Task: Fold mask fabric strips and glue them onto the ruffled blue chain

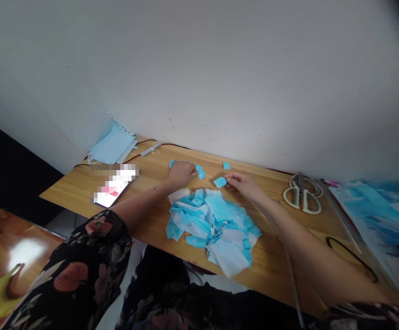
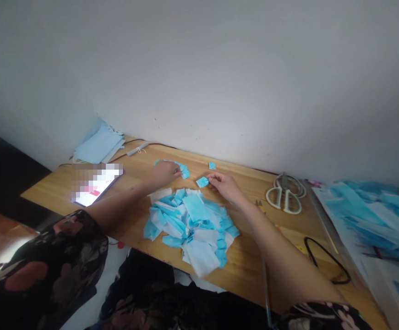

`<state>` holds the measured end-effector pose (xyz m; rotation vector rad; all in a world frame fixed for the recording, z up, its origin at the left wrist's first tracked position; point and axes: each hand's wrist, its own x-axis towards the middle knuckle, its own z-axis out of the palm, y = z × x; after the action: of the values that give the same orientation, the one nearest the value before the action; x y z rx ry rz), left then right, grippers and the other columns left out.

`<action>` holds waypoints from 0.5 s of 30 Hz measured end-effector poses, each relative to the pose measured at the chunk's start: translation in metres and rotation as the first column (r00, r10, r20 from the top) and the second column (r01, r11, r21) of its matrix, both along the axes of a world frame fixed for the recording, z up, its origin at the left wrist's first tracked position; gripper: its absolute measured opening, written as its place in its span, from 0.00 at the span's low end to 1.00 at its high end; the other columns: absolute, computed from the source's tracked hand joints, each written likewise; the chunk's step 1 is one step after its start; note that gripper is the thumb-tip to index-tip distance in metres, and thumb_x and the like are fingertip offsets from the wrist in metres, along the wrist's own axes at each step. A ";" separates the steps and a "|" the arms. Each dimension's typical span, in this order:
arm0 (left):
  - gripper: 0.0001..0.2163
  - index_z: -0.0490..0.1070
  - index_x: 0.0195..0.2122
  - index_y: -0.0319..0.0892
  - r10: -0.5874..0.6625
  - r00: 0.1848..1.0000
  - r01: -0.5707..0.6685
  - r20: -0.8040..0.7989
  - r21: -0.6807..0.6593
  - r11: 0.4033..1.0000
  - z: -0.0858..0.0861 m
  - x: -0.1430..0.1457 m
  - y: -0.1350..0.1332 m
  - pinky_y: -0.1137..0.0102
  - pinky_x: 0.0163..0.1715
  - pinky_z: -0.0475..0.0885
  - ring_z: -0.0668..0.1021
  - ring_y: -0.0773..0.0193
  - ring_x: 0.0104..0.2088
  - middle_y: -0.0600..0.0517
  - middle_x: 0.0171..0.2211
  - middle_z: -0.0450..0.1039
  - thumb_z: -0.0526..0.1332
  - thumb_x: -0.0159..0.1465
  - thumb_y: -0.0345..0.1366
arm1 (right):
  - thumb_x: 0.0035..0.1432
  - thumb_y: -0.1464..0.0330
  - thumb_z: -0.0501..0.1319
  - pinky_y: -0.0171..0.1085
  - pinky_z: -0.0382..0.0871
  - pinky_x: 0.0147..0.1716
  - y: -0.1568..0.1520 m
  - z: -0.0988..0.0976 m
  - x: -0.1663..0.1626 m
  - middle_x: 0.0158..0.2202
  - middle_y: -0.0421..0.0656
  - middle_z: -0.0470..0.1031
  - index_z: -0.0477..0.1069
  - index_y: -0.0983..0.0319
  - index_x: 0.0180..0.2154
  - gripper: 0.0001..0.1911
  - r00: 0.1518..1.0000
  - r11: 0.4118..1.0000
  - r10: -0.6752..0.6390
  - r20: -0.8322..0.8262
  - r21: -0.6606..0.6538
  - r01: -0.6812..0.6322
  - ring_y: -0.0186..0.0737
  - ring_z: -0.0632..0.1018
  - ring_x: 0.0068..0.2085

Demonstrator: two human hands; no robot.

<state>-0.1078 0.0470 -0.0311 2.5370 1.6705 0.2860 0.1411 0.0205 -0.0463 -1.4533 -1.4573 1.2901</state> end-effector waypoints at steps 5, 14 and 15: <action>0.13 0.78 0.35 0.39 0.063 0.944 -0.041 0.324 -0.077 0.996 0.002 -0.001 -0.001 0.70 0.32 0.64 0.77 0.61 0.33 0.48 0.33 0.79 0.56 0.63 0.40 | 0.45 0.60 0.67 0.34 0.68 0.29 0.006 -0.005 -0.001 0.25 0.38 0.75 0.75 0.58 0.32 0.12 1.000 1.000 -0.008 -0.021 -0.008 0.008 0.33 0.73 0.27; 0.11 0.78 0.33 0.39 -0.015 0.842 0.135 0.540 -0.184 0.974 -0.012 0.010 -0.004 0.74 0.32 0.65 0.76 0.66 0.32 0.53 0.31 0.79 0.57 0.62 0.38 | 0.45 0.59 0.68 0.33 0.68 0.29 0.007 -0.004 0.001 0.27 0.38 0.77 0.75 0.59 0.31 0.13 1.000 1.000 -0.008 0.006 -0.007 0.008 0.32 0.73 0.27; 0.11 0.78 0.35 0.41 -0.050 0.853 0.167 0.520 -0.180 0.969 -0.012 0.009 -0.004 0.74 0.33 0.65 0.77 0.66 0.33 0.52 0.33 0.80 0.57 0.63 0.38 | 0.44 0.59 0.69 0.33 0.68 0.29 0.006 -0.003 0.002 0.27 0.38 0.77 0.75 0.60 0.31 0.13 1.000 1.000 -0.005 0.025 -0.001 0.005 0.32 0.73 0.27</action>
<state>-0.0989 0.0432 -0.0432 2.1273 1.2676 0.6611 0.1430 0.0263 -0.0493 -1.4776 -1.4692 1.2737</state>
